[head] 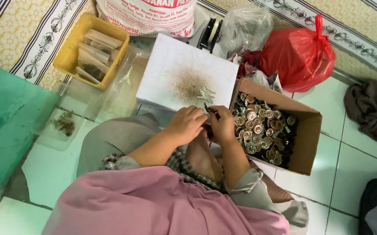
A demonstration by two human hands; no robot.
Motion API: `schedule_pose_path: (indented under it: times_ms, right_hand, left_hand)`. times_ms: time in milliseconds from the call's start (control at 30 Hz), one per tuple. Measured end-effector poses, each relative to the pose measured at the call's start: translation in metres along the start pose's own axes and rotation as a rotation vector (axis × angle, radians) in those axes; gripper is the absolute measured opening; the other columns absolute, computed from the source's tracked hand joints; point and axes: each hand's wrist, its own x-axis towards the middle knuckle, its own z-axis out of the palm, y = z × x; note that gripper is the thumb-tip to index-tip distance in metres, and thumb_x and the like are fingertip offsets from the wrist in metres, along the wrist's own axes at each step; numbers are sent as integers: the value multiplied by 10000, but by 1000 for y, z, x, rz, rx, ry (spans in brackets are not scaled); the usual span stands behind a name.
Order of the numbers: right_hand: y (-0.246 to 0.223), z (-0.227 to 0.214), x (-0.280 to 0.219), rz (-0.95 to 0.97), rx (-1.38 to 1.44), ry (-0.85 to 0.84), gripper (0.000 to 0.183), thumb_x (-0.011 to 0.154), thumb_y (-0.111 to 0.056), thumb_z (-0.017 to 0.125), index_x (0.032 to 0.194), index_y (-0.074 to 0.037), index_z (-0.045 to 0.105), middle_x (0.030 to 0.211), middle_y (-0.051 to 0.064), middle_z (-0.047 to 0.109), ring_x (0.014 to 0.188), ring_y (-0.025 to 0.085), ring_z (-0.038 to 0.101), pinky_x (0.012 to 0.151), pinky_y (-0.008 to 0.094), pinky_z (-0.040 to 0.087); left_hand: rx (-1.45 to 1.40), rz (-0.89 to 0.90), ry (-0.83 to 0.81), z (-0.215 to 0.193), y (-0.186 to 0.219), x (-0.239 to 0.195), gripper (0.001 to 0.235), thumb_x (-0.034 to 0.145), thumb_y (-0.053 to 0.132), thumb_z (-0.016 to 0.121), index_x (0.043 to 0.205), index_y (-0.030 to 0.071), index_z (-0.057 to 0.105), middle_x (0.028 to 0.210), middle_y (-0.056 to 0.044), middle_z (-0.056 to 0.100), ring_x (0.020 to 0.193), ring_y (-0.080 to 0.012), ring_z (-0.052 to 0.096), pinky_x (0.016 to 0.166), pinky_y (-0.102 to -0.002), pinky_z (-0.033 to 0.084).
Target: Packaging small metal components into plastic bags while sitting on the floor.
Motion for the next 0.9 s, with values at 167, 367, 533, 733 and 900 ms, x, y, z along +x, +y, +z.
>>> schedule_pose_path:
  times_ms: [167, 367, 533, 733, 900]
  right_hand:
    - [-29, 22, 18, -107, -92, -20, 176, 916, 1, 677, 1061, -55, 759, 942, 108, 694, 924, 342, 714, 767, 414, 614]
    - [-9, 32, 25, -178, -255, -32, 140, 921, -31, 675, 1027, -86, 749, 975, 54, 633, 976, 296, 687, 851, 365, 594]
    - [-24, 28, 21, -151, -199, -4, 132, 940, -22, 660, 1043, -68, 728, 988, 70, 596, 954, 304, 680, 792, 360, 600]
    - [-27, -26, 1, -150, -64, -66, 136, 923, 22, 697, 1033, -47, 737, 972, 75, 622, 852, 294, 698, 644, 340, 619]
    - [39, -99, -27, -97, -135, -74, 170, 888, -4, 766, 1048, -59, 784, 989, 116, 721, 1000, 342, 713, 790, 422, 624]
  left_hand:
    - [-6, -268, -81, 6, -33, 5, 446, 936, 227, 638, 1356, 98, 561, 1267, -122, 548, 1213, -316, 539, 905, -427, 457]
    - [55, -258, 92, 14, -32, 12, 367, 887, 171, 660, 1234, 52, 664, 1154, -133, 561, 1035, -262, 525, 801, -376, 391]
    - [59, -251, 142, 16, -30, 10, 371, 847, 190, 724, 1194, 67, 682, 1180, -134, 549, 1088, -284, 514, 822, -396, 396]
    - [41, -83, 229, 17, -6, 8, 321, 785, 188, 766, 1091, 113, 700, 1246, -116, 551, 1156, -293, 523, 855, -417, 433]
    - [-122, 48, 59, 13, 53, 25, 318, 824, 237, 779, 1116, 138, 702, 1264, -85, 571, 1216, -294, 519, 913, -429, 447]
